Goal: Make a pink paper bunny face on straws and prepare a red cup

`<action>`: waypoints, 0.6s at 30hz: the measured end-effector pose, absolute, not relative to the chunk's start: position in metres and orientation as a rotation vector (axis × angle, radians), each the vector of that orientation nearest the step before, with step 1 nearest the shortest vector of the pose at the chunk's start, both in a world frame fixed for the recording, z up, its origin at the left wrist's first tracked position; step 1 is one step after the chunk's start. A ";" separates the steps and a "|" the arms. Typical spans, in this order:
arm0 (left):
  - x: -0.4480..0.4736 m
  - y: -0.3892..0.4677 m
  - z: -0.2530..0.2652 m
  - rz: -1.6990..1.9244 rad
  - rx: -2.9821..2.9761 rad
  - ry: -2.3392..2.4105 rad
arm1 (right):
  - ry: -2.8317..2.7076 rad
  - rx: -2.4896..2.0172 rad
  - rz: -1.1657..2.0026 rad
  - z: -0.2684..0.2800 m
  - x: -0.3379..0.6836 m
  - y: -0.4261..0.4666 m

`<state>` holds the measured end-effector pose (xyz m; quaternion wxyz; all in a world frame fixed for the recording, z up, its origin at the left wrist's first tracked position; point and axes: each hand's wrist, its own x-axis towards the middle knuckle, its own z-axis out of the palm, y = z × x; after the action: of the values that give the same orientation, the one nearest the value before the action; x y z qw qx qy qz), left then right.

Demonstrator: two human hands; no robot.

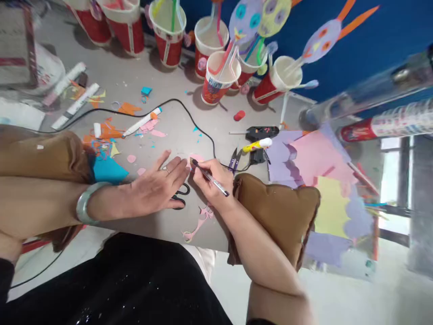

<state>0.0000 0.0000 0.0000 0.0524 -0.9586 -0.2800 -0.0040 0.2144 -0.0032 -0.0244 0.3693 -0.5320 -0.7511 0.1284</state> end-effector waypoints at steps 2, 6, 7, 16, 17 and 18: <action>0.001 0.000 -0.001 -0.018 -2.902 -0.849 | -1.922 -1.368 0.335 -0.025 0.215 -0.003; 0.002 0.000 -0.002 -0.053 -2.884 -0.836 | -1.924 -1.380 0.331 -0.026 0.215 -0.004; 0.002 0.000 -0.002 -0.064 -2.884 -0.834 | -1.928 -1.387 0.328 -0.026 0.215 -0.004; 0.000 0.000 -0.005 -0.098 -2.939 -0.880 | -1.941 -1.422 0.315 -0.025 0.215 -0.004; -0.001 0.000 -0.005 -0.108 -2.942 -0.884 | -1.944 -1.435 0.315 -0.024 0.215 -0.004; -0.001 0.000 -0.006 -0.120 -2.943 -0.882 | -1.947 -1.450 0.315 -0.024 0.215 -0.004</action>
<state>-0.0011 -0.0003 -0.0057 0.0334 -0.9567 -0.2866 -0.0389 0.2152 -0.0042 -0.0241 0.3402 -0.5570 -0.7479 0.1211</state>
